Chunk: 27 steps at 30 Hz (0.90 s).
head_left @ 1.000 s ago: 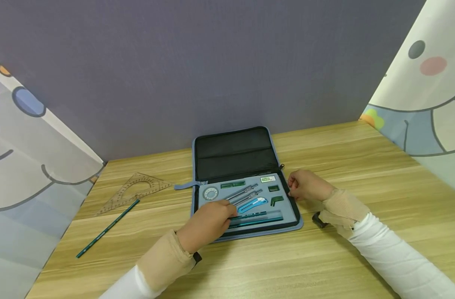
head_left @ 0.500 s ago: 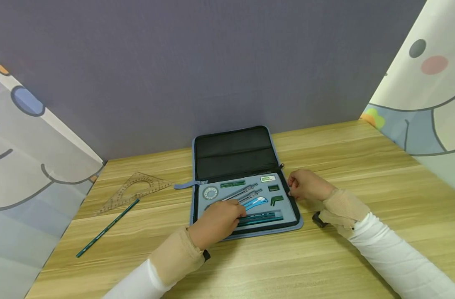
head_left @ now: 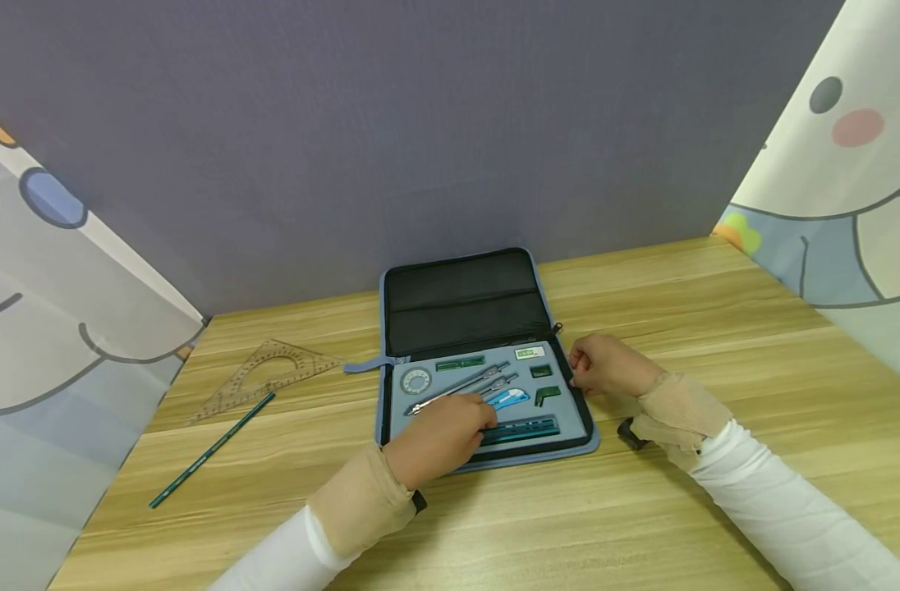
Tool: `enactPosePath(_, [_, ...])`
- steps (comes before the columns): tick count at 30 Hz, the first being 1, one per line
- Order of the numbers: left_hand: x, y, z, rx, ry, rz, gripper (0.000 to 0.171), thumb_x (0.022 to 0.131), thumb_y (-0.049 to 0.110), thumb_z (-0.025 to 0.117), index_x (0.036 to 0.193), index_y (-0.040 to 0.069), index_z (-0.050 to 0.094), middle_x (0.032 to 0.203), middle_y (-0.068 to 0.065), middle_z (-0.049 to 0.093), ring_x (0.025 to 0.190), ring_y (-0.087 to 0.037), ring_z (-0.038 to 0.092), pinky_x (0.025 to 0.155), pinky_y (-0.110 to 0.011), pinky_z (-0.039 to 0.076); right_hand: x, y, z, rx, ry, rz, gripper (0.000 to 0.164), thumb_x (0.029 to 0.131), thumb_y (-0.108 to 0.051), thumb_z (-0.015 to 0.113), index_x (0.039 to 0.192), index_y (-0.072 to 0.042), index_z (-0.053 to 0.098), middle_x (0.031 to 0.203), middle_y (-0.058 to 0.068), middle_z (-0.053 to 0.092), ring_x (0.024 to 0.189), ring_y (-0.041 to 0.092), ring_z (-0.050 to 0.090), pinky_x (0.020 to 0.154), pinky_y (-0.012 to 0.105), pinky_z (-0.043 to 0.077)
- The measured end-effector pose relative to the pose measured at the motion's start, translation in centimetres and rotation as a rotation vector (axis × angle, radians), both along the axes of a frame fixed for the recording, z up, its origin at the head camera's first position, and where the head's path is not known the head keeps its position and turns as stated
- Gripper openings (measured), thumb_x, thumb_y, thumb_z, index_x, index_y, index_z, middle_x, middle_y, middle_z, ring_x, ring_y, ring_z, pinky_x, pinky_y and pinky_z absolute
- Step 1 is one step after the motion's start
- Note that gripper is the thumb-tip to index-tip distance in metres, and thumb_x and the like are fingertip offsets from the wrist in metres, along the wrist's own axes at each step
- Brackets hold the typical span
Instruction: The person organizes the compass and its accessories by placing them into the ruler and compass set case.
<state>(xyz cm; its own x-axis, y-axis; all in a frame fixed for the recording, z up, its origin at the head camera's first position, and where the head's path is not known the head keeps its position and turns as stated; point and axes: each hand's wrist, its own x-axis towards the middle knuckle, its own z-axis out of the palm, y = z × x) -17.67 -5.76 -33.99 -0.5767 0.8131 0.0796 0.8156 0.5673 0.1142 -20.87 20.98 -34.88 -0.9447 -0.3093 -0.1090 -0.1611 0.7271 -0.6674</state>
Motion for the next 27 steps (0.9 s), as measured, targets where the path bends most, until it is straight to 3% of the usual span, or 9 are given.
enactPosePath(8, [-0.04, 0.18, -0.06, 0.001, 0.019, -0.04, 0.016, 0.079, 0.005, 0.067, 0.094, 0.011, 0.067, 0.091, 0.001, 0.062, 0.081, -0.01, 0.059, 0.07, -0.017, 0.044, 0.15, -0.02, 0.27, -0.018, -0.004, 0.009, 0.016, 0.075, 0.002, 0.064, 0.085, 0.006, 0.051, 0.065, 0.005, 0.052, 0.055, 0.014, 0.055, 0.052, 0.027, 0.048])
enactPosePath(15, [0.0, 0.32, -0.15, -0.014, 0.015, -0.034, 0.017, 0.079, 0.006, 0.068, 0.095, 0.012, 0.067, 0.09, 0.002, 0.061, 0.081, -0.009, 0.058, 0.068, -0.017, 0.044, -0.02, 0.48, -0.22, -0.055, 0.038, 0.07, 0.016, 0.075, -0.001, 0.064, 0.081, 0.004, 0.05, 0.063, 0.004, 0.052, 0.053, 0.012, 0.054, 0.049, 0.027, 0.047])
enactPosePath(27, [0.2, 0.33, -0.25, 0.007, 0.046, -0.043, 0.016, 0.079, 0.005, 0.067, 0.094, 0.011, 0.067, 0.091, 0.001, 0.061, 0.08, -0.01, 0.059, 0.067, -0.019, 0.046, 0.13, -0.11, 0.21, 0.008, 0.001, -0.005, 0.016, 0.075, 0.001, 0.064, 0.085, 0.005, 0.051, 0.065, 0.004, 0.052, 0.054, 0.012, 0.054, 0.052, 0.028, 0.047])
